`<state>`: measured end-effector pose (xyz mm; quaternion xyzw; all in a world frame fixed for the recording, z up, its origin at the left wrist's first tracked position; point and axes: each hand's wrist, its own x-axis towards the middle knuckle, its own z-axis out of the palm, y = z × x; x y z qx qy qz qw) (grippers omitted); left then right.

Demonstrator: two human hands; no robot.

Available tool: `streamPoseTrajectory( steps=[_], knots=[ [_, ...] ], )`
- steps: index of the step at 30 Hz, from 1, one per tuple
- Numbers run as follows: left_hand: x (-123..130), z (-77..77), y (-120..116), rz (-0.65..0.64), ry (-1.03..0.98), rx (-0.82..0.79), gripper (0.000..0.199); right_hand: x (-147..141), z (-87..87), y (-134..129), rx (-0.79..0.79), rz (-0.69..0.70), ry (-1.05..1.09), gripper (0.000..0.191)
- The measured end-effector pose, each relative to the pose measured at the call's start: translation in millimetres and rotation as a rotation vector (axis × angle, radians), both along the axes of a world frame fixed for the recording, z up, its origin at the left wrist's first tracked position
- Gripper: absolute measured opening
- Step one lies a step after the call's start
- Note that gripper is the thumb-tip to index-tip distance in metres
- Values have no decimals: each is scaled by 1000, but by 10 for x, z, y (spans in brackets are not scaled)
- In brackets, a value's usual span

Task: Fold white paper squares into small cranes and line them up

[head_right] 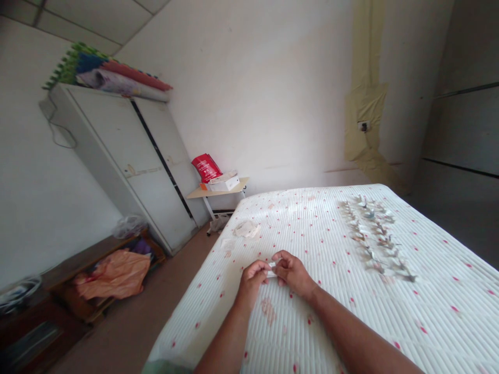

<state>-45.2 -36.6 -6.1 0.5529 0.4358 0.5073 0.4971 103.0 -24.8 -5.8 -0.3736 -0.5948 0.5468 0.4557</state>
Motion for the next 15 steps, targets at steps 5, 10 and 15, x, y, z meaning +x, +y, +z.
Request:
streamPoseTrajectory(
  steps=[5,10,15],
  knots=[
    [-5,63,-37,33,-13,-21,15,26,27,-19,17,39,-10,28],
    [-14,83,-47,23,-6,-23,16,33,25,-16,8,47,-32,26],
    [-26,58,-28,1,-17,-49,17,51,-2,14,-15,40,-25,27]
  ],
)
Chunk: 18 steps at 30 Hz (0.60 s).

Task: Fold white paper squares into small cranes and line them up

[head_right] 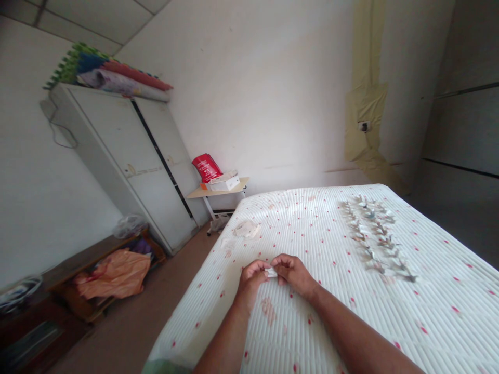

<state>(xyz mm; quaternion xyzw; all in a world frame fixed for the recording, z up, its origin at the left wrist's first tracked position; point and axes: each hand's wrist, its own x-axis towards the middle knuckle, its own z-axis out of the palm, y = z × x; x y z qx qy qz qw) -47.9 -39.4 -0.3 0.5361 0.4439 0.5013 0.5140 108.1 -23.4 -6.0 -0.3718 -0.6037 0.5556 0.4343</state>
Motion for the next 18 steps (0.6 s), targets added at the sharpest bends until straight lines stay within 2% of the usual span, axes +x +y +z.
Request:
streamPoseTrajectory(
  steps=[8,18],
  knots=[
    [6,1,1,3,-7,-43,19,2,-1,11,-48,8,18,31],
    [31,72,-40,18,-54,-46,19,13,2,16,-70,29,66,31]
  ],
)
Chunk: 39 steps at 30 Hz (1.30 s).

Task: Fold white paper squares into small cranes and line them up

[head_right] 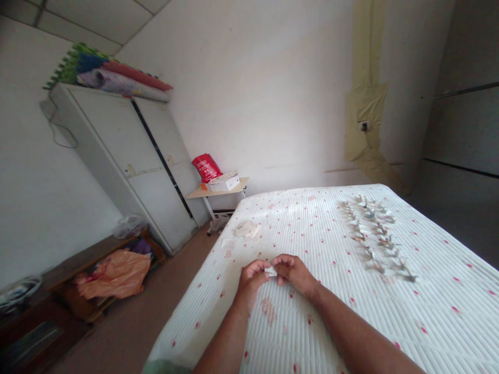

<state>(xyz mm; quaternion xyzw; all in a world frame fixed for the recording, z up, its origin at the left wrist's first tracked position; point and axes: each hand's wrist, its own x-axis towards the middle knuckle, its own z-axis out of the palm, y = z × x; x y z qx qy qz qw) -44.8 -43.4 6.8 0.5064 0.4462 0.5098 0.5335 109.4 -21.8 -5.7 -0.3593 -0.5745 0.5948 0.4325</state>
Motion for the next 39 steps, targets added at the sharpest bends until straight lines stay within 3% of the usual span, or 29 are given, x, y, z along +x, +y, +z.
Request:
streamPoseTrajectory(
  steps=[21,31,39],
  knots=[
    [-10,-30,12,2,-20,-16,22,-10,12,10,-8,40,41,31],
    [-17,-49,29,0,-22,-35,23,-11,-96,62,-37,65,79,29],
    [-17,-22,26,26,-8,-30,22,-7,-29,10,-26,73,85,30]
  ],
)
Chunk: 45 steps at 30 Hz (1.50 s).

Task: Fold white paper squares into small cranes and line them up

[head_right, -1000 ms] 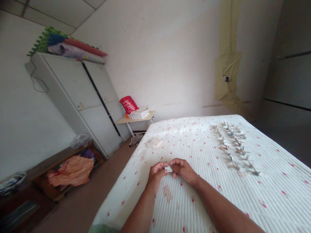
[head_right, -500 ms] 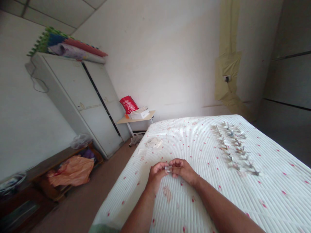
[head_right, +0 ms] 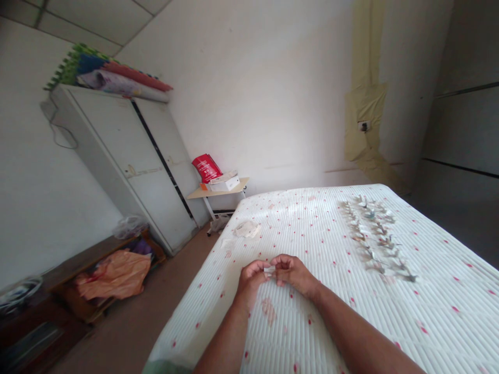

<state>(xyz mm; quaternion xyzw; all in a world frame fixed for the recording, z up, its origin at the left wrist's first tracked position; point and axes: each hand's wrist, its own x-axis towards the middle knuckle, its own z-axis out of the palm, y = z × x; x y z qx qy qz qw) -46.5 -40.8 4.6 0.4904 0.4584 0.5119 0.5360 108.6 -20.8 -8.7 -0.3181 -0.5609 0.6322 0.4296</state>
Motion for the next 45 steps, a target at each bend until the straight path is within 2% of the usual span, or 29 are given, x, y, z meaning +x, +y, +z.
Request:
streamPoseTrajectory(
  steps=[11,23,27,34,39,45],
  knots=[
    [-17,-89,54,19,-8,29,23,-12,40,-38,25,-31,-96,18],
    [0,-40,16,27,16,34,25,-21,4,-35,90,-42,-149,12],
    [17,-15,-4,21,39,63,24,-26,-4,-27,182,-79,-130,13],
    [13,-38,2,63,110,76,18,-6,51,-35,420,-184,-287,11],
    [28,-54,16,83,159,120,14,6,54,-45,476,-168,-328,12],
    [50,-94,28,72,220,166,7,17,107,-75,665,-219,-406,8]
  ],
)
